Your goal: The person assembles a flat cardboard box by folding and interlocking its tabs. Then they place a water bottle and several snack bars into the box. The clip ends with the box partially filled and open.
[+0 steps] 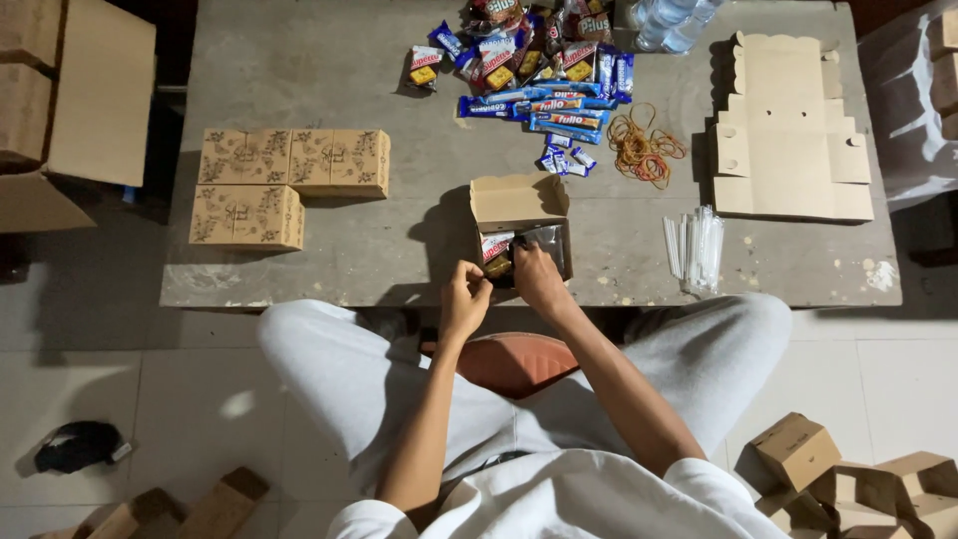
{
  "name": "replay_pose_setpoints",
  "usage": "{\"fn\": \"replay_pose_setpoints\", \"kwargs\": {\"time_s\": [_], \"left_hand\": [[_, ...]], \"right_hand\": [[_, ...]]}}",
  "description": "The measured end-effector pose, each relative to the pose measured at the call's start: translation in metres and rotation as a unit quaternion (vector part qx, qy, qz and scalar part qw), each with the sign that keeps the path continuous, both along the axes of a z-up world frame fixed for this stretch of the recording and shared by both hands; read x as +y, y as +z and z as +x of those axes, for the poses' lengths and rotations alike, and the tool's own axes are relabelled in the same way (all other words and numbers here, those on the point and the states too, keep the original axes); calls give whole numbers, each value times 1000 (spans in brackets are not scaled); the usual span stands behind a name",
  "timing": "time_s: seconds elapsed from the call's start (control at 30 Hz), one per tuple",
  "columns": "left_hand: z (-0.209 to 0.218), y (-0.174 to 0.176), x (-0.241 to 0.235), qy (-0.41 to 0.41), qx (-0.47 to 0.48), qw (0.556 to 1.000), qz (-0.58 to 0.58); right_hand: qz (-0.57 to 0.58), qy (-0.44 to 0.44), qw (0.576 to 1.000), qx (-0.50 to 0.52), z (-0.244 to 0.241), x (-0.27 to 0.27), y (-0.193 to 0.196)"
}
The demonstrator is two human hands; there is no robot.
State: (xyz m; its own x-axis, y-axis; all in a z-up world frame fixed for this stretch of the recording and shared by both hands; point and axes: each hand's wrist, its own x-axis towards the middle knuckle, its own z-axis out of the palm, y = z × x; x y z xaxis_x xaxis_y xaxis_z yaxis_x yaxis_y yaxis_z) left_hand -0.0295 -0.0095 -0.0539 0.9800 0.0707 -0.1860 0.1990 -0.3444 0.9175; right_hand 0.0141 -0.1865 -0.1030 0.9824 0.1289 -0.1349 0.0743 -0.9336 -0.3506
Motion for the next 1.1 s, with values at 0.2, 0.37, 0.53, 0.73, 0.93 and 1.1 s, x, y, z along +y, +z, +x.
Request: {"fn": "replay_pose_setpoints", "kwargs": {"time_s": [0.2, 0.37, 0.53, 0.73, 0.93, 1.1], "left_hand": [[0, -3, 0, 9, -10, 1000, -11], [0, 5, -1, 12, -11, 1000, -18], [-1, 12, 1, 1, 18, 1000, -17], [1, 11, 0, -12, 37, 999, -12], [1, 5, 0, -19, 6, 1000, -13], [1, 6, 1, -14, 30, 999, 7]], "right_hand": [[18, 8, 1000, 14, -1, -1, 0], [33, 16, 999, 11, 2, -4, -6], [38, 7, 999, 32, 3, 0, 0], [39, 25, 998, 40, 4, 3, 15], [14, 28, 999, 34, 4, 4, 17], [38, -1, 998, 45, 4, -1, 31]]}}
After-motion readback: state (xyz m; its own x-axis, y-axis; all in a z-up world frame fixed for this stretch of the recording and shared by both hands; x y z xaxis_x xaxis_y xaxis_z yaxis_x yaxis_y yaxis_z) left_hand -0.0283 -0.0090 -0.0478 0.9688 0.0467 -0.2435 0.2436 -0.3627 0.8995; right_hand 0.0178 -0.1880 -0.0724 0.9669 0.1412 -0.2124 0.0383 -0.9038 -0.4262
